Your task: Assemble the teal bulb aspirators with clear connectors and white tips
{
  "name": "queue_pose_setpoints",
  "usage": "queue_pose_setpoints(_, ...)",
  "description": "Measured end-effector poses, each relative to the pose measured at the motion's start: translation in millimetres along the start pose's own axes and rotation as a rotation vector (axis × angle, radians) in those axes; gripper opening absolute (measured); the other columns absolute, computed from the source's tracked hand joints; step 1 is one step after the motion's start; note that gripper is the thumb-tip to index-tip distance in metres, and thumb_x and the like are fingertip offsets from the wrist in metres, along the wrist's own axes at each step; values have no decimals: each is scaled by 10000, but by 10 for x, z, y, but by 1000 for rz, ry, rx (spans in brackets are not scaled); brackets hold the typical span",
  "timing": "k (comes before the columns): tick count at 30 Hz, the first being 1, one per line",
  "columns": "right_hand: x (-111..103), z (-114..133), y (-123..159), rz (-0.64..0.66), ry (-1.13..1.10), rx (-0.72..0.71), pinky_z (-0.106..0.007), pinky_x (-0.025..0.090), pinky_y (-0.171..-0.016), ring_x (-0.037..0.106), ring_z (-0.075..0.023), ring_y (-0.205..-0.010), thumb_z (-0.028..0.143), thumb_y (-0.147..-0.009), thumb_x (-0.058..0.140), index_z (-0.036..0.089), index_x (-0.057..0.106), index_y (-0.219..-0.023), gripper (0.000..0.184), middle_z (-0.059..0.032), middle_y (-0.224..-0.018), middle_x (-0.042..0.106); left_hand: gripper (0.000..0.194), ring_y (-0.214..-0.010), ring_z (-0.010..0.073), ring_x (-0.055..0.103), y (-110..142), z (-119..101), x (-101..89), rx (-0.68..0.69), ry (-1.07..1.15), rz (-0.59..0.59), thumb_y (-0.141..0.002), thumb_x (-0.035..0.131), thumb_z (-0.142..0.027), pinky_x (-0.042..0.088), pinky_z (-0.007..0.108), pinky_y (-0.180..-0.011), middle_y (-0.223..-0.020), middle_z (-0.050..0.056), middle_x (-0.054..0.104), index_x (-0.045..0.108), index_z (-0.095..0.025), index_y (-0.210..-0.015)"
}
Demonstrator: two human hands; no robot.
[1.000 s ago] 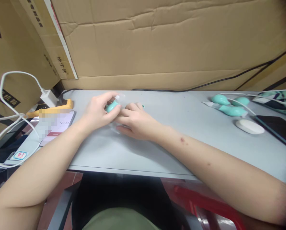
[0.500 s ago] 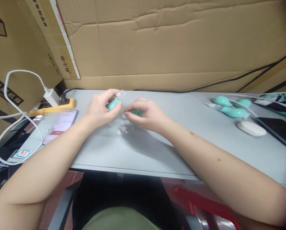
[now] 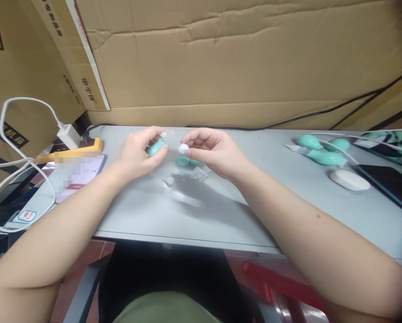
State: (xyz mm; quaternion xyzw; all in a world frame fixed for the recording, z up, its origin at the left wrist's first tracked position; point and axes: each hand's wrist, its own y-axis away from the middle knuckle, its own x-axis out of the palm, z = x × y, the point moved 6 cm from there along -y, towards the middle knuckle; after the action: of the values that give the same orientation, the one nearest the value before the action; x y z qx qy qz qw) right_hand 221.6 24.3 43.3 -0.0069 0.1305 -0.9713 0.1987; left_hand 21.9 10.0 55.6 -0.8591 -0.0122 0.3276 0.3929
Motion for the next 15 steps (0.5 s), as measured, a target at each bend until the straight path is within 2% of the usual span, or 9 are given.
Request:
queue_pose_setpoints(4, -36, -26, -12, -33, 0, -11, -293, 507, -632, 628, -144, -697, 308, -758, 912, 207, 752, -873, 222, -7, -793, 707, 282, -739, 147, 616, 12, -6, 50, 13, 29, 98, -887, 681, -350, 501, 281, -689, -890, 25, 733, 736, -196, -1116)
queue_pose_setpoints(8, -75, -35, -45, -81, -62, -15, -306, 522, -699, 649, -156, -755, 256, -753, 814, 211, 739, -820, 110, -8, -799, 708, 184, -704, 137, 533, 30, -12, 116, 16, 63, 236, -922, 649, -319, 451, 274, -655, -863, 5, 677, 690, -213, -1066)
queue_pose_setpoints(10, -78, -33, -56, -98, -129, 5, -300, 525, -700, 655, -149, -743, 239, -736, 806, 210, 736, -818, 112, -6, -789, 710, 139, -732, 143, 528, 37, -11, 141, 6, 74, 279, -945, 610, -297, 447, 279, -681, -869, 1, 655, 659, -220, -1050)
queue_pose_setpoints(15, -25, -60, -57, -73, -282, 99, -258, 493, -564, 636, -117, -640, 294, -723, 884, 203, 720, -832, 218, -6, -801, 727, 115, -852, 168, 586, 54, -12, 192, -23, 155, 327, -1004, 535, -310, 488, 299, -773, -953, 14, 669, 601, -227, -1050)
